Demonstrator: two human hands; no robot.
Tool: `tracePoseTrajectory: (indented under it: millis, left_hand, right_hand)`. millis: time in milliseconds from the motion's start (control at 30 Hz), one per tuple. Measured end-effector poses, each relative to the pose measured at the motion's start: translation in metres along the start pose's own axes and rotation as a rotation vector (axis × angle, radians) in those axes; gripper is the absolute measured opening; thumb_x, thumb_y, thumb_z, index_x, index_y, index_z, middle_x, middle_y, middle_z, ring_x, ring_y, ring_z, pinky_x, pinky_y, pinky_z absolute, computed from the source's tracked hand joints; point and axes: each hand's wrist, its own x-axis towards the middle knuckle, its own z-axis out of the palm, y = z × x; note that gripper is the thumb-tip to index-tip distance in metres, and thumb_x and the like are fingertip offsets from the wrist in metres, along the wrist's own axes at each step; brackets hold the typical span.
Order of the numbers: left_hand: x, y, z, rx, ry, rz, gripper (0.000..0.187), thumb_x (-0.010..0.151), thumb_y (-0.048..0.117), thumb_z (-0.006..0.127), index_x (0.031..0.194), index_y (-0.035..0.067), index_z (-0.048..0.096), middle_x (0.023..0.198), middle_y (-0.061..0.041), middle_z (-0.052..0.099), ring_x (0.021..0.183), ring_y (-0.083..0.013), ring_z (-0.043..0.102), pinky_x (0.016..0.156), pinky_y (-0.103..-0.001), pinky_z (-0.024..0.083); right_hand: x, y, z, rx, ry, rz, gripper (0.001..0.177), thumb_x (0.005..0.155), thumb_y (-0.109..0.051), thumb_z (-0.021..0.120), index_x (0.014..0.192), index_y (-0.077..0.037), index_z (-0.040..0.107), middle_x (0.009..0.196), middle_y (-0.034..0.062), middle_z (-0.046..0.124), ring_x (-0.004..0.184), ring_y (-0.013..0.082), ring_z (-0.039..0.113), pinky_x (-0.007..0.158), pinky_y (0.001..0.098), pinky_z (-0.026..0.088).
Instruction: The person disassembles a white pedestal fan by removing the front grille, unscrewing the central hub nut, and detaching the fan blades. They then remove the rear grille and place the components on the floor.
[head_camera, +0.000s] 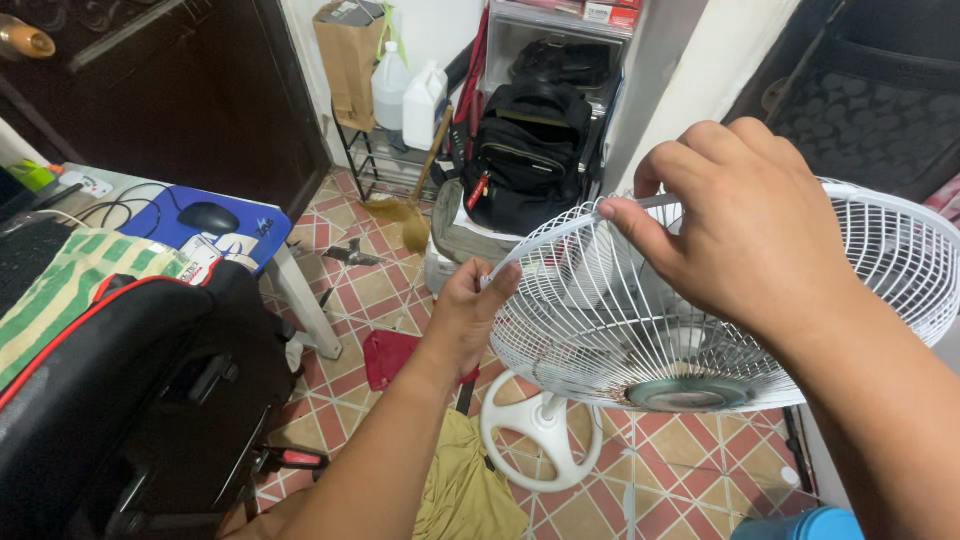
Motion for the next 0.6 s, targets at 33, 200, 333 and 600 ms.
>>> tracePoseTrajectory:
  millis: [33,200,333,600]
  left_hand:
    - [0.0,0.001,0.0,-0.011,0.002,-0.051,0.036,0.089,0.036,0.078,0.089,0.012,0.051,0.082,0.003,0.06,0.071,-0.0039,0.051,0.061,-0.021,0.044]
    - [-0.002,0.019,0.0,0.237,0.043,-0.118,0.043,0.091,0.043,0.078,0.091,0.008,0.053,0.081,-0.002,0.057,0.071,-0.0115,0.049,0.06,-0.029,0.042]
    - [-0.005,0.059,-0.02,1.197,-0.245,0.447,0.045,0.095,0.054,0.069,0.101,0.009,0.072,0.092,-0.011,0.065,0.088,-0.0292,0.062,0.079,-0.039,0.05]
    - [0.0,0.07,-0.028,1.199,-0.495,0.409,0.057,0.071,0.053,0.086,0.094,0.004,0.069,0.083,-0.011,0.063,0.075,-0.0248,0.06,0.068,-0.037,0.049]
  right_hand:
    - [0.001,0.0,0.0,-0.002,-0.01,0.007,0.035,0.092,-0.043,0.077,0.086,-0.01,0.07,0.088,0.0084,0.063,0.089,0.0307,0.06,0.082,0.0431,0.049]
    - [0.005,0.0,0.0,0.005,-0.019,0.009,0.037,0.091,-0.045,0.077,0.086,-0.009,0.07,0.086,0.0084,0.062,0.089,0.0309,0.06,0.083,0.0441,0.049]
    - [0.005,-0.006,-0.001,0.026,-0.032,-0.025,0.035,0.09,-0.044,0.076,0.085,-0.01,0.07,0.086,0.0085,0.063,0.089,0.0312,0.061,0.08,0.0446,0.049]
    - [0.007,-0.006,-0.005,0.057,-0.057,0.005,0.036,0.087,-0.045,0.077,0.082,-0.011,0.07,0.082,0.0089,0.061,0.087,0.0321,0.061,0.079,0.0454,0.048]
